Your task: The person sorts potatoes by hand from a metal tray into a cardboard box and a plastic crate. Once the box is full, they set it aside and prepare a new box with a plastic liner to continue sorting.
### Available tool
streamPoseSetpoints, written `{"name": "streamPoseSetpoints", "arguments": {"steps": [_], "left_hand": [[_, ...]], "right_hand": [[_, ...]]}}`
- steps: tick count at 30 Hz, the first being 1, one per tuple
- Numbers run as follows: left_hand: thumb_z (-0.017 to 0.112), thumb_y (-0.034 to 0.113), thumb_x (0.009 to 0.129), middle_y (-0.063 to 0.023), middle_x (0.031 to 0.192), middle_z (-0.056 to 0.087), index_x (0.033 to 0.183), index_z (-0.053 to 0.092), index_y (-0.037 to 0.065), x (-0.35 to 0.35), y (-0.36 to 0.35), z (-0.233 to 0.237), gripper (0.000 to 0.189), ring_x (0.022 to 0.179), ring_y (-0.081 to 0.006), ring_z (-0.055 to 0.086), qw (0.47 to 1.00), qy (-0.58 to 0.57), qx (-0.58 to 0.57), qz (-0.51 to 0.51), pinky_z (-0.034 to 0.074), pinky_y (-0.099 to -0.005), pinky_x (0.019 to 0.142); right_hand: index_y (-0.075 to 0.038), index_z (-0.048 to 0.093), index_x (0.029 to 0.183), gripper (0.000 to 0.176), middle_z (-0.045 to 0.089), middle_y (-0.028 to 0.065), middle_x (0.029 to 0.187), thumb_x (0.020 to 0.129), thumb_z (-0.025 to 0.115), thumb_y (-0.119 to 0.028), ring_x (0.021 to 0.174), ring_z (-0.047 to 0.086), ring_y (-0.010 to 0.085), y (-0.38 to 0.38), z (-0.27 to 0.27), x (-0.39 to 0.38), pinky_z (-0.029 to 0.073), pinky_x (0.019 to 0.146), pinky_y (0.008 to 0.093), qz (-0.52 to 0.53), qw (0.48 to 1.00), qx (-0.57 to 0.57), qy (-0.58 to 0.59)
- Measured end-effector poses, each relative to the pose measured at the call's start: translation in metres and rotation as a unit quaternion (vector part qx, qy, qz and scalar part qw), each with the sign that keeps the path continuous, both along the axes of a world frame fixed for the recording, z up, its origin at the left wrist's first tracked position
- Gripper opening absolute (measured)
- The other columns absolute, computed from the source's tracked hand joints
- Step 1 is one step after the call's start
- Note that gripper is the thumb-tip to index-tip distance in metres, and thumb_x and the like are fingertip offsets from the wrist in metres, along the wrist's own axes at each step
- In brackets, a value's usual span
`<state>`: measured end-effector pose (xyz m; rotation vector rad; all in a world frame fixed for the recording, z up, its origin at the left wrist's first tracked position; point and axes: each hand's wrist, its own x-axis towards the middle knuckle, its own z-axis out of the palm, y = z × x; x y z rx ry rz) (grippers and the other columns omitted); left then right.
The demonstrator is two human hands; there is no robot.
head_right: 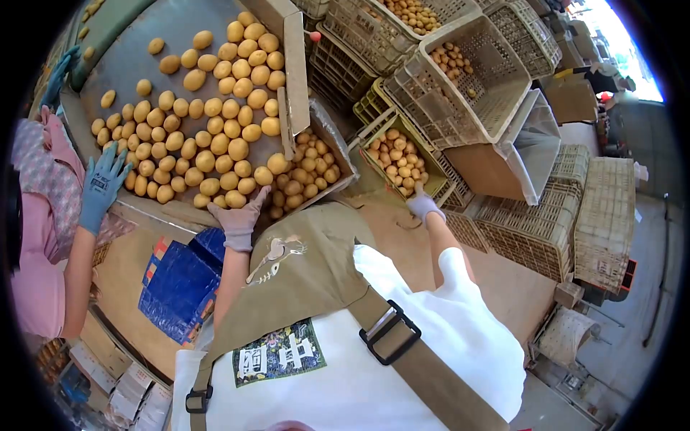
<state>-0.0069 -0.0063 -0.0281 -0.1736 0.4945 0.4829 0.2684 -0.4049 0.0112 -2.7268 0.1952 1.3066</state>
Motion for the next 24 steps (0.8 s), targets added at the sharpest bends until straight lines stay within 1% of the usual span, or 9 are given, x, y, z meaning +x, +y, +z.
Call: {"name": "streamPoseSetpoints", "arguments": {"steps": [6,11,13,14,15,16,17,20,24], "left_hand": [[0.039,0.090,0.078,-0.0152,0.166,0.012,0.161,0.014,0.016,-0.005,-0.002,-0.017,0.114,0.148,-0.0520,0.012,0.999,-0.024,0.024,-0.010,0.017,-0.0747,0.116],[0.045,0.092,0.074,-0.0202,0.166,0.008,0.162,0.009,0.015,-0.007,0.000,-0.031,0.121,0.145,-0.0589,0.010,0.999,-0.026,-0.010,-0.015,0.017,-0.0725,0.118],[0.042,0.086,0.081,-0.0159,0.165,0.016,0.161,0.012,0.015,-0.001,-0.002,0.000,0.111,0.148,-0.0494,0.014,1.000,-0.014,-0.005,-0.001,0.019,-0.0716,0.118],[0.040,0.084,0.084,-0.0137,0.164,0.019,0.160,0.014,0.015,0.003,-0.005,0.021,0.106,0.149,-0.0447,0.016,1.000,-0.009,-0.010,0.009,0.020,-0.0712,0.118],[0.039,0.081,0.088,-0.0115,0.164,0.023,0.160,0.015,0.015,0.005,-0.008,0.030,0.100,0.151,-0.0399,0.018,1.000,0.001,-0.008,0.017,0.021,-0.0708,0.117],[0.037,0.081,0.089,-0.0105,0.164,0.024,0.160,0.016,0.017,0.003,-0.005,0.019,0.098,0.151,-0.0386,0.018,0.999,-0.004,-0.026,0.034,0.021,-0.0731,0.116],[0.036,0.080,0.089,-0.0095,0.164,0.024,0.160,0.016,0.018,0.002,-0.003,0.007,0.096,0.151,-0.0373,0.019,0.998,-0.010,-0.044,0.052,0.020,-0.0754,0.114],[0.038,0.083,0.087,-0.0079,0.167,0.015,0.161,0.013,0.018,0.006,-0.004,0.039,0.102,0.152,-0.0376,0.015,0.989,0.083,-0.096,0.078,0.018,-0.0773,0.113],[0.039,0.089,0.081,-0.0086,0.167,0.013,0.161,0.014,0.021,0.003,-0.007,0.013,0.108,0.153,-0.0386,0.013,0.989,-0.006,-0.124,0.076,0.018,-0.0777,0.113]], "right_hand": [[-0.019,0.012,0.162,0.082,0.069,0.0163,0.095,0.092,0.053,-0.021,0.073,0.069,0.0239,0.024,0.006,0.002,0.055,0.062,0.0372,-0.048,0.996,-0.025,0.072],[-0.011,0.048,0.141,0.051,0.069,0.0142,0.086,0.091,0.056,-0.022,0.065,0.065,0.0222,0.034,-0.011,0.016,0.053,0.061,0.0356,-0.028,0.998,0.056,0.033],[-0.009,0.059,0.131,0.043,0.068,0.0119,0.085,0.089,0.057,-0.020,0.068,0.065,0.0204,0.069,0.002,0.013,0.052,0.062,0.0342,-0.005,0.989,0.146,-0.029],[-0.006,0.066,0.122,0.036,0.067,0.0077,0.084,0.089,0.060,-0.017,0.073,0.064,0.0183,0.081,-0.017,0.021,0.052,0.067,0.0327,0.203,0.951,0.128,-0.195],[-0.004,0.064,0.126,0.037,0.070,0.0081,0.087,0.091,0.061,-0.016,0.079,0.065,0.0185,0.124,0.015,0.001,0.052,0.073,0.0334,0.196,0.892,0.283,-0.294],[-0.001,0.063,0.129,0.037,0.072,0.0121,0.092,0.094,0.061,-0.014,0.081,0.067,0.0190,0.175,0.065,-0.020,0.052,0.075,0.0370,0.122,0.894,0.369,-0.224],[0.000,0.064,0.128,0.036,0.072,0.0148,0.096,0.093,0.060,-0.010,0.084,0.068,0.0230,0.202,0.064,-0.023,0.052,0.076,0.0377,0.233,0.798,0.465,-0.303],[-0.004,0.065,0.126,0.040,0.070,0.0146,0.101,0.086,0.065,-0.009,0.092,0.065,0.0335,0.274,0.110,-0.050,0.052,0.082,0.0423,0.482,0.677,0.466,-0.304],[-0.016,0.062,0.131,0.047,0.068,0.0095,0.116,0.085,0.069,-0.024,0.094,0.067,0.0291,0.309,0.100,-0.076,0.052,0.080,0.0447,0.608,0.598,0.412,-0.322]]}}
